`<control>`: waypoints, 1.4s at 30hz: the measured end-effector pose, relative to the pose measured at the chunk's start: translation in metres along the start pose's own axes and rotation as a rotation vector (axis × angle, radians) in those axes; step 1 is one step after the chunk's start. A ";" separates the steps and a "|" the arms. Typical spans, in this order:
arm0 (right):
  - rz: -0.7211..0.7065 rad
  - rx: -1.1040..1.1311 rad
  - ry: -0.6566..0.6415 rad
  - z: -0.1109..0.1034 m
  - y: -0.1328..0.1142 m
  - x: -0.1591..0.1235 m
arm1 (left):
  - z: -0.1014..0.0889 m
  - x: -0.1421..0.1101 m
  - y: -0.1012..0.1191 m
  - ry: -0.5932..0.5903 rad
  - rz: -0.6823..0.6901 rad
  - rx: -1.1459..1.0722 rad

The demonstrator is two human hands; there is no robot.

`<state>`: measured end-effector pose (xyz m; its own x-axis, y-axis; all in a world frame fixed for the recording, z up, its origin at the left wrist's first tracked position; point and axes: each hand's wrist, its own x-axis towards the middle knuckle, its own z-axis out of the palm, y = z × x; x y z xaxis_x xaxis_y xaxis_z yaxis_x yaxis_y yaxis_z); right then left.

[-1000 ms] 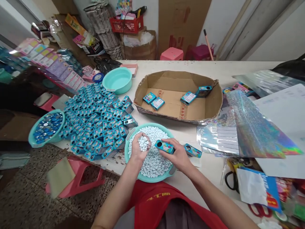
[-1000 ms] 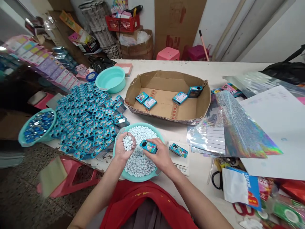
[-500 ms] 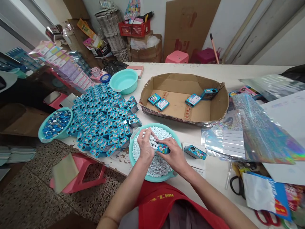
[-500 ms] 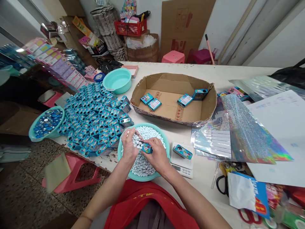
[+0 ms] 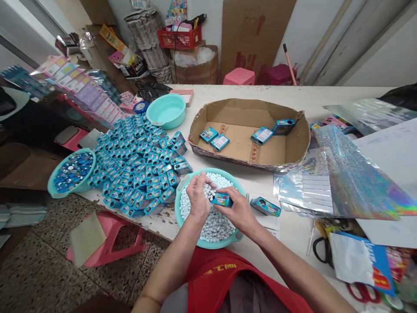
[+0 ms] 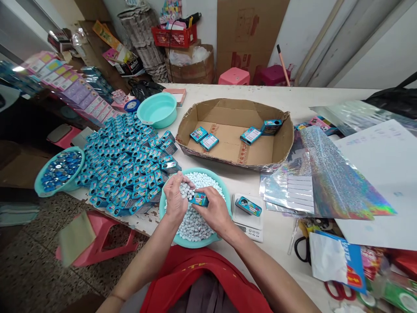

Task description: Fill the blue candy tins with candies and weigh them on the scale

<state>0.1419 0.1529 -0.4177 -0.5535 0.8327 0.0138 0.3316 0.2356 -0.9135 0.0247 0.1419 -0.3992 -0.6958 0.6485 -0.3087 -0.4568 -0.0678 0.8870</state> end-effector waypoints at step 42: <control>0.053 0.041 0.099 -0.010 -0.005 -0.002 | 0.009 -0.006 0.009 -0.198 0.004 0.024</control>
<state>0.1486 0.1549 -0.4092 -0.4572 0.8894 0.0029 0.3261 0.1707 -0.9298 0.0300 0.1439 -0.3864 -0.5742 0.7846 -0.2336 -0.4394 -0.0546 0.8966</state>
